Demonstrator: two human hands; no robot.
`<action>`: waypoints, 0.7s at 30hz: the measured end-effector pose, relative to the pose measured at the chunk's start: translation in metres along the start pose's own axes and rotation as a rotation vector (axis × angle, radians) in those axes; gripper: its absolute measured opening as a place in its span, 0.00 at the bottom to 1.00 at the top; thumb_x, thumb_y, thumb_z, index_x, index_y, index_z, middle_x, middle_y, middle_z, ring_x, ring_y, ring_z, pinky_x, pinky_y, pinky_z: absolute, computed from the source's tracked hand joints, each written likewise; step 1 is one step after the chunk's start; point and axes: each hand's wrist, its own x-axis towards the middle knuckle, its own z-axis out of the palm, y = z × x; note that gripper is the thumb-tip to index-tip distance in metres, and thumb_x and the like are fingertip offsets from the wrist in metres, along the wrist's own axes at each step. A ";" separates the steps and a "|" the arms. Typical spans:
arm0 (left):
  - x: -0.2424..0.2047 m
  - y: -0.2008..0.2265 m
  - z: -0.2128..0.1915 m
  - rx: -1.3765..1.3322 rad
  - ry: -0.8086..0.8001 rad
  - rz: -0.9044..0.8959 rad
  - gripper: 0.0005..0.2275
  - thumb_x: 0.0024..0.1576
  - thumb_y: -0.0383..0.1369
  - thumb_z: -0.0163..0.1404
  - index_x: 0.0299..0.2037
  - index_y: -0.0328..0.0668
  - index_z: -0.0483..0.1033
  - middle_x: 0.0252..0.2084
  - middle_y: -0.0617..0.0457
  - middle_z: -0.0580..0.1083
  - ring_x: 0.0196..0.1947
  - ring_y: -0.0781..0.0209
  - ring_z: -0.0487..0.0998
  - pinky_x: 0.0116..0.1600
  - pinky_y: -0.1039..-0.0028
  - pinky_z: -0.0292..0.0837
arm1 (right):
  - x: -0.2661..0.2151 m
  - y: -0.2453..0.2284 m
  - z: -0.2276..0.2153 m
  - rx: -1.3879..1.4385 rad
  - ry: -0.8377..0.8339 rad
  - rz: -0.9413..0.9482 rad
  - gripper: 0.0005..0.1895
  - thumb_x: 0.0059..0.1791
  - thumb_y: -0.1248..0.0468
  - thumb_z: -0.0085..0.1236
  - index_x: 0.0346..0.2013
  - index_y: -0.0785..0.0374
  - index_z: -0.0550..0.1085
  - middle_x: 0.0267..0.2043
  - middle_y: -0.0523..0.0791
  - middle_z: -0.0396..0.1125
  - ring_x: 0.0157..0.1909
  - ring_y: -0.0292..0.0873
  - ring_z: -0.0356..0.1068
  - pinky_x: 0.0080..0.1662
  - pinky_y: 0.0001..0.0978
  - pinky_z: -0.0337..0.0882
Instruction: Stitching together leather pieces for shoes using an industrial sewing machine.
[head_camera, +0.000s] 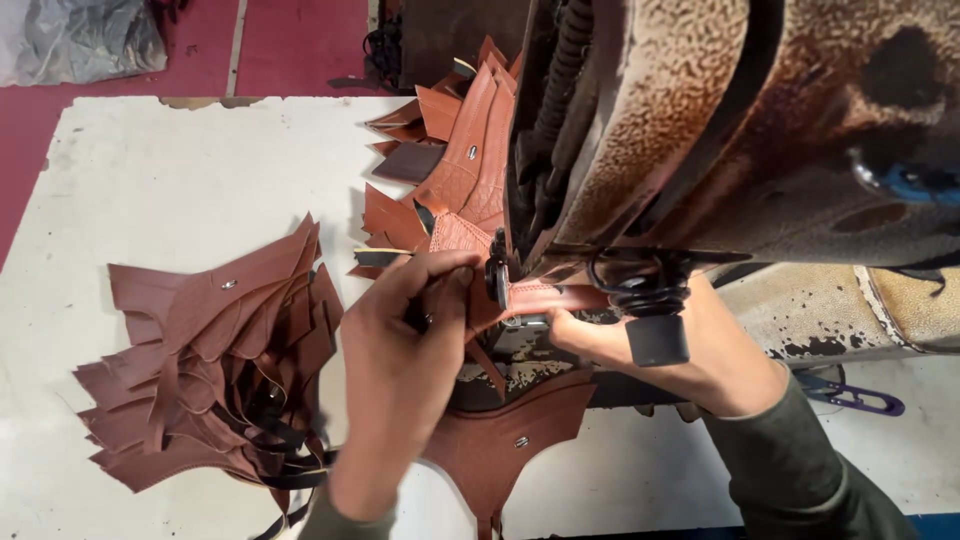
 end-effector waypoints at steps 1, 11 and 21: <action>0.003 -0.006 -0.005 -0.017 -0.123 -0.038 0.09 0.57 0.26 0.52 0.45 0.39 0.84 0.32 0.54 0.80 0.31 0.73 0.79 0.38 0.79 0.75 | -0.003 0.000 0.004 -0.060 0.109 -0.048 0.19 0.41 0.64 0.67 0.46 0.66 0.79 0.40 0.43 0.77 0.39 0.37 0.77 0.43 0.30 0.76; -0.039 -0.005 0.003 -0.091 -0.227 -0.102 0.20 0.58 0.28 0.50 0.62 0.45 0.75 0.39 0.50 0.84 0.30 0.69 0.83 0.39 0.77 0.78 | -0.065 0.051 0.103 0.424 0.303 0.072 0.33 0.54 0.72 0.57 0.75 0.68 0.65 0.40 0.47 0.75 0.39 0.33 0.69 0.44 0.23 0.69; -0.048 -0.011 0.029 0.041 -0.032 -0.004 0.19 0.58 0.30 0.53 0.61 0.43 0.75 0.35 0.47 0.83 0.33 0.63 0.85 0.43 0.74 0.77 | -0.055 0.043 0.077 0.421 0.266 -0.017 0.27 0.53 0.73 0.54 0.68 0.69 0.67 0.56 0.47 0.74 0.53 0.32 0.70 0.55 0.24 0.70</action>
